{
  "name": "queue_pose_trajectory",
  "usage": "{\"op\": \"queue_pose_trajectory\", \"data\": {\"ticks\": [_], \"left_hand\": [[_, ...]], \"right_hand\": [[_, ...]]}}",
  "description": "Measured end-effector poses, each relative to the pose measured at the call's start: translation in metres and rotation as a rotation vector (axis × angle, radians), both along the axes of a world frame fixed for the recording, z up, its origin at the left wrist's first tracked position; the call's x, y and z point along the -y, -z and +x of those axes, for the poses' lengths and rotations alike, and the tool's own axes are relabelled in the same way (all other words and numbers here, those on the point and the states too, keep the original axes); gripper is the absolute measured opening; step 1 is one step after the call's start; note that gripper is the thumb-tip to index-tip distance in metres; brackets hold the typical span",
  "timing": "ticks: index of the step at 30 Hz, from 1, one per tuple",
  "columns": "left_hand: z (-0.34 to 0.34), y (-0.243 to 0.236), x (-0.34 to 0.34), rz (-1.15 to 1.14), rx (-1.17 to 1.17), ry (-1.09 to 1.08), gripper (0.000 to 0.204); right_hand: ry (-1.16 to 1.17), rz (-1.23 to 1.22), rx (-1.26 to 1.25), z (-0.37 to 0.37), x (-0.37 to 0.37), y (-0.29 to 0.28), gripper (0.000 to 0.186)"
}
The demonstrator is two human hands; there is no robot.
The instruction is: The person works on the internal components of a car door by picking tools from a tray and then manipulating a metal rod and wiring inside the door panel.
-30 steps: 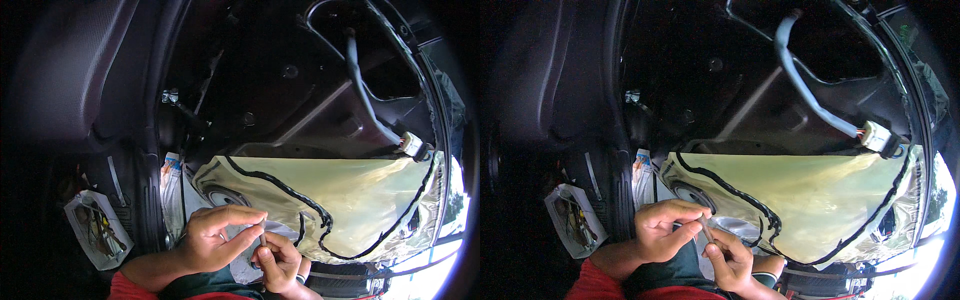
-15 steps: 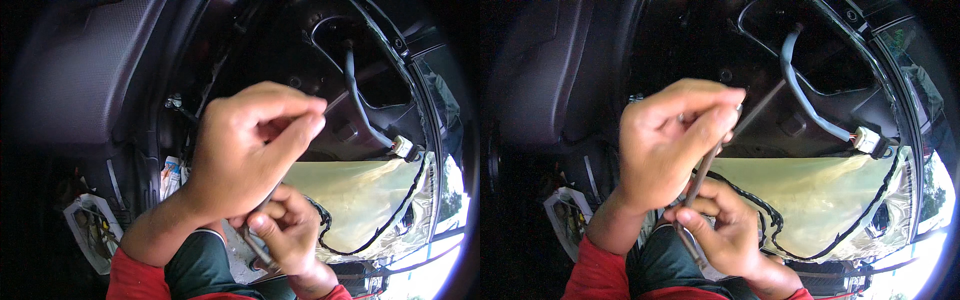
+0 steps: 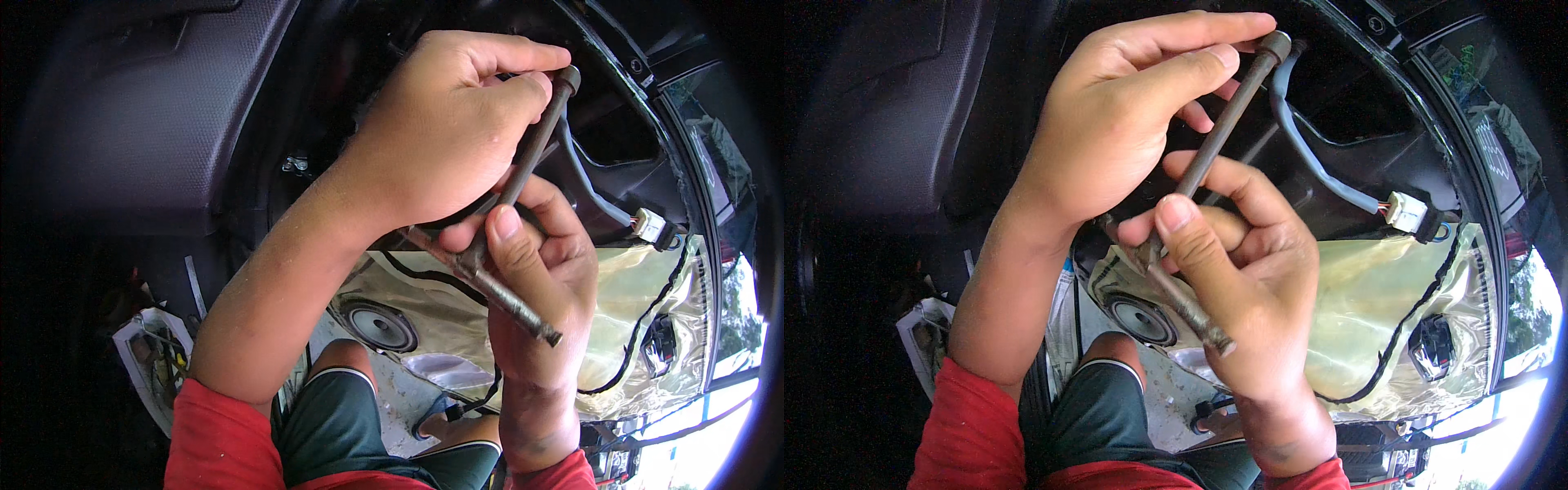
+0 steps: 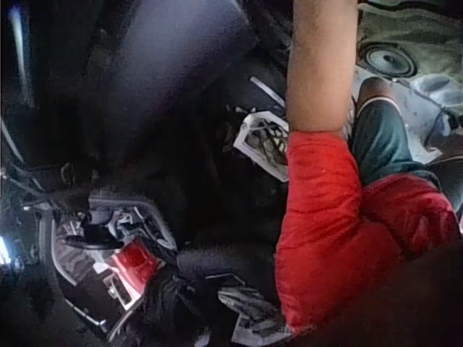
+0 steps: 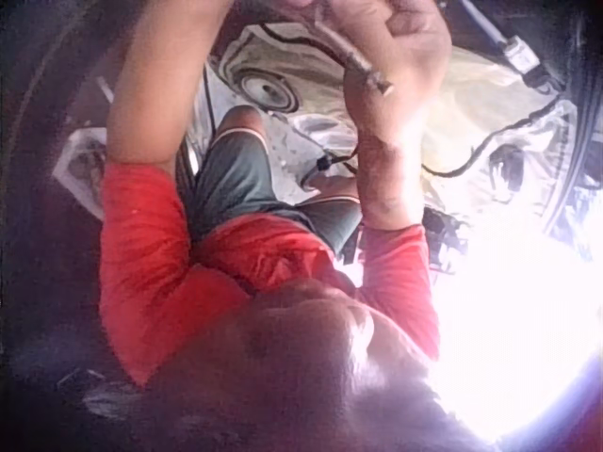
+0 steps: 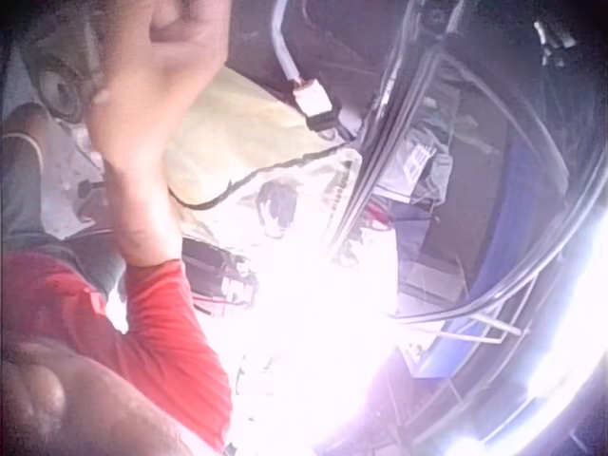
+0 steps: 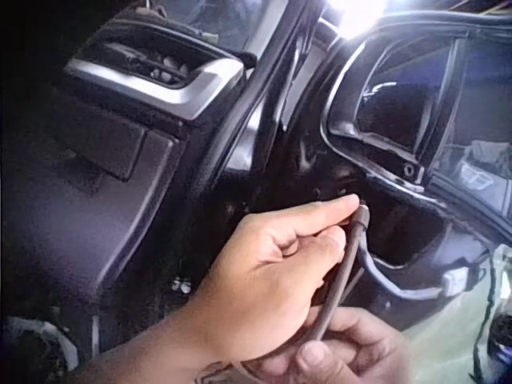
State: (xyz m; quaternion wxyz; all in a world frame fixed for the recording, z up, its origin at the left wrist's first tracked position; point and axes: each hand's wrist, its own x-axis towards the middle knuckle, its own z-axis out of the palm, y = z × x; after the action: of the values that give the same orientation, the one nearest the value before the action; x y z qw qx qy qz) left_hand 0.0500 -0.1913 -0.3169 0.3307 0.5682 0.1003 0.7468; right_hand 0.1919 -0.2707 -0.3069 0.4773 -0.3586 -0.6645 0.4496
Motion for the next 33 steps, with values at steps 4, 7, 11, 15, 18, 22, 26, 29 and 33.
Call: {"op": "queue_pose_trajectory", "data": {"ticks": [4,7,11,15,18,22,26,29,33], "left_hand": [[-0.007,-0.004,0.001,-0.022,-0.04,0.0,0.037],[-0.006,0.001,-0.001,0.005,0.019,-0.049,0.036],[-0.009,0.019,0.036,-0.167,-0.031,-0.139,0.033],[-0.013,0.048,0.031,0.199,-0.156,-0.697,0.029],[-0.015,0.049,0.034,0.229,-0.169,-0.768,0.028],[-0.015,0.047,0.031,0.25,-0.18,-0.734,0.029],[-0.012,0.044,0.024,0.249,-0.074,-0.656,0.028],[-0.011,0.039,0.022,0.246,-0.026,-0.647,0.027],[-0.008,0.034,0.022,0.226,-0.02,-0.635,0.027]], "right_hand": [[-0.037,0.044,-0.051,-0.003,-0.012,-0.007,0.036],[-0.033,0.05,-0.014,-0.005,-0.019,-0.017,0.035],[-0.128,0.031,-0.083,0.0,-0.033,-0.019,0.034],[-0.052,0.049,-0.165,-0.013,-0.035,-0.019,0.027],[-0.026,0.054,-0.166,-0.014,-0.038,-0.023,0.028],[-0.049,0.053,-0.177,-0.013,-0.043,-0.029,0.028],[-0.09,0.065,-0.2,-0.014,-0.048,-0.031,0.028],[-0.1,0.038,-0.233,-0.015,-0.05,-0.033,0.027],[-0.082,-0.005,-0.266,-0.015,-0.052,-0.037,0.023]]}}
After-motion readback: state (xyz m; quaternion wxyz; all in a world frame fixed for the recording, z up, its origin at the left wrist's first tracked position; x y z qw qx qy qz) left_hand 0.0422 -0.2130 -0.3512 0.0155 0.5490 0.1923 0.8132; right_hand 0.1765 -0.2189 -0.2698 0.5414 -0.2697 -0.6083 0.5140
